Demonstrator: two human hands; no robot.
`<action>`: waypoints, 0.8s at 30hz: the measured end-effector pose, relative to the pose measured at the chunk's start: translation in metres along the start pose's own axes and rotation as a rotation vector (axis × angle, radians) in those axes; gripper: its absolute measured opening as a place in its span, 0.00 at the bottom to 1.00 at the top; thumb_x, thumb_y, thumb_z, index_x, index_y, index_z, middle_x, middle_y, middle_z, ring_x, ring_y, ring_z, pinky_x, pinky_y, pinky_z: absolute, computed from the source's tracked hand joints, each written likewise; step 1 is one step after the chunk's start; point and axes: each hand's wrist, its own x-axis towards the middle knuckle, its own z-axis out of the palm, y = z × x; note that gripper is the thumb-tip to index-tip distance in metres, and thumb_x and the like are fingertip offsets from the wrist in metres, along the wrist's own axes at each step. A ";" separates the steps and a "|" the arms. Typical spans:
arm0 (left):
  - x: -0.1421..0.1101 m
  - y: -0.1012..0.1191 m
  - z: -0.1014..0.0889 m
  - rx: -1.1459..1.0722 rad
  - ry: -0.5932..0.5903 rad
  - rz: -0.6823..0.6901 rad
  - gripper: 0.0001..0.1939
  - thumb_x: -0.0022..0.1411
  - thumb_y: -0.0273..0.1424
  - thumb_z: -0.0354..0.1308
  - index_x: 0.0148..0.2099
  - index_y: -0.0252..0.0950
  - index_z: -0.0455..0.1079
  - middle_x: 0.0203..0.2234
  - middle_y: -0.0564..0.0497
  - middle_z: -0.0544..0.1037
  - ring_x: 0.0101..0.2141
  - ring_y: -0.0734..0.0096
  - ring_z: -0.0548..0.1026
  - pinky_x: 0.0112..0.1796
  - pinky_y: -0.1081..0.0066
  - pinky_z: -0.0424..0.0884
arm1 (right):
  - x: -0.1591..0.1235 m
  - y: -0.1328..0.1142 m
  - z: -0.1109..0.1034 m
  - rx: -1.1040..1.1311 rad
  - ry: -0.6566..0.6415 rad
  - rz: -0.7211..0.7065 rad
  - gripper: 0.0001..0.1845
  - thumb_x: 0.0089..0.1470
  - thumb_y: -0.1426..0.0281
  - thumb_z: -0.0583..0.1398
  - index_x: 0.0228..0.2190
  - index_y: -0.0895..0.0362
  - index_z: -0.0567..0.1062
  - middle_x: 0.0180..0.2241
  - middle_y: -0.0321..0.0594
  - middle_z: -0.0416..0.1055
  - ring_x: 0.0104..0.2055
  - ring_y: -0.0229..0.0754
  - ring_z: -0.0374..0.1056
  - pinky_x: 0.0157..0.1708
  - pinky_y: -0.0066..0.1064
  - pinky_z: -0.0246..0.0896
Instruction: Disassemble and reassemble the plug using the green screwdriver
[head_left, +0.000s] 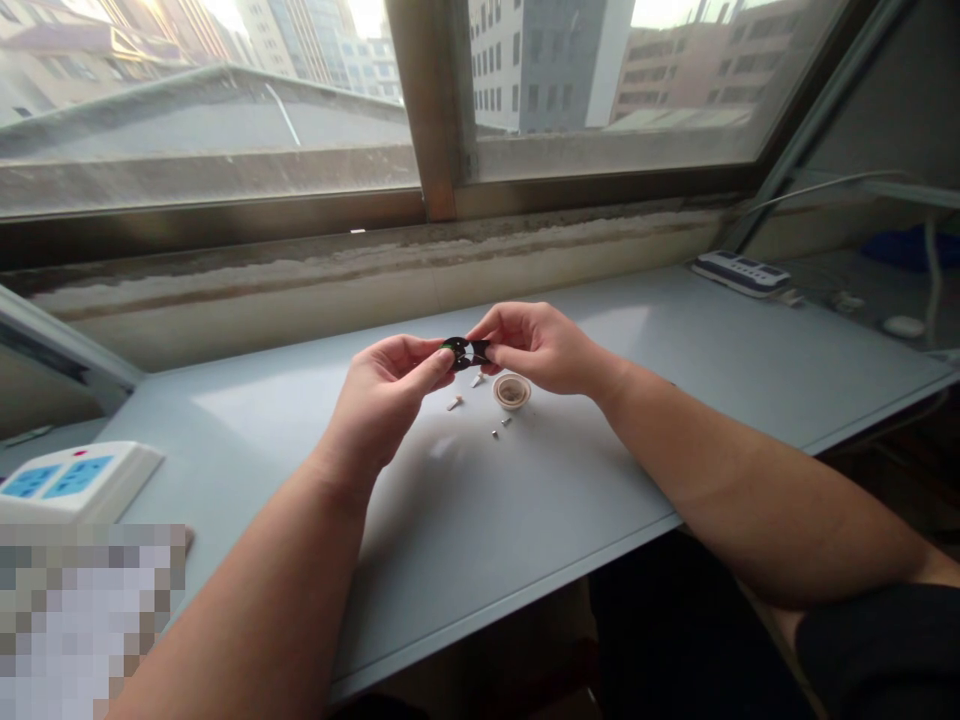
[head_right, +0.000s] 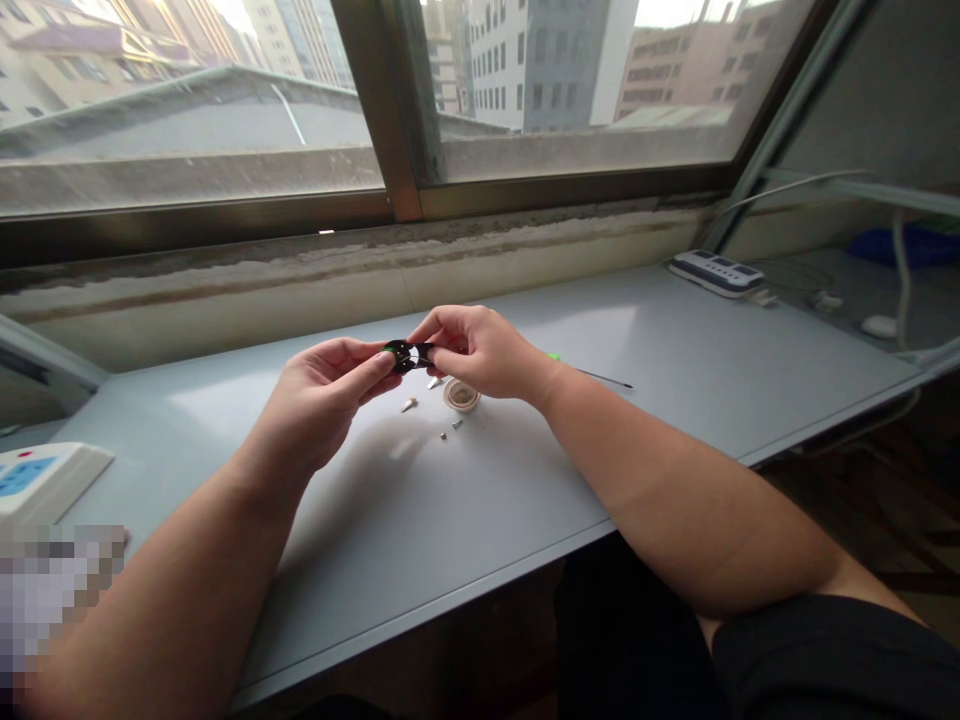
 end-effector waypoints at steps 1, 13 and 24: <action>0.000 0.001 0.000 -0.008 0.003 -0.002 0.19 0.54 0.40 0.80 0.40 0.33 0.81 0.34 0.46 0.84 0.35 0.67 0.82 0.42 0.69 0.80 | 0.000 0.000 0.000 0.001 -0.008 -0.004 0.13 0.52 0.77 0.64 0.41 0.57 0.78 0.31 0.36 0.80 0.34 0.38 0.78 0.37 0.31 0.74; 0.001 0.009 0.004 0.002 0.137 -0.047 0.16 0.57 0.37 0.74 0.37 0.33 0.72 0.32 0.47 0.82 0.32 0.65 0.83 0.39 0.66 0.82 | 0.000 -0.012 -0.015 -0.458 0.193 -0.080 0.10 0.63 0.65 0.63 0.39 0.58 0.81 0.36 0.42 0.81 0.37 0.42 0.74 0.42 0.36 0.71; 0.010 -0.005 -0.005 0.012 0.201 -0.047 0.20 0.53 0.31 0.75 0.47 0.34 0.76 0.36 0.46 0.82 0.40 0.59 0.85 0.57 0.51 0.79 | 0.004 0.009 -0.036 -0.985 -0.054 -0.013 0.16 0.61 0.78 0.61 0.42 0.53 0.88 0.48 0.42 0.83 0.52 0.49 0.74 0.60 0.42 0.64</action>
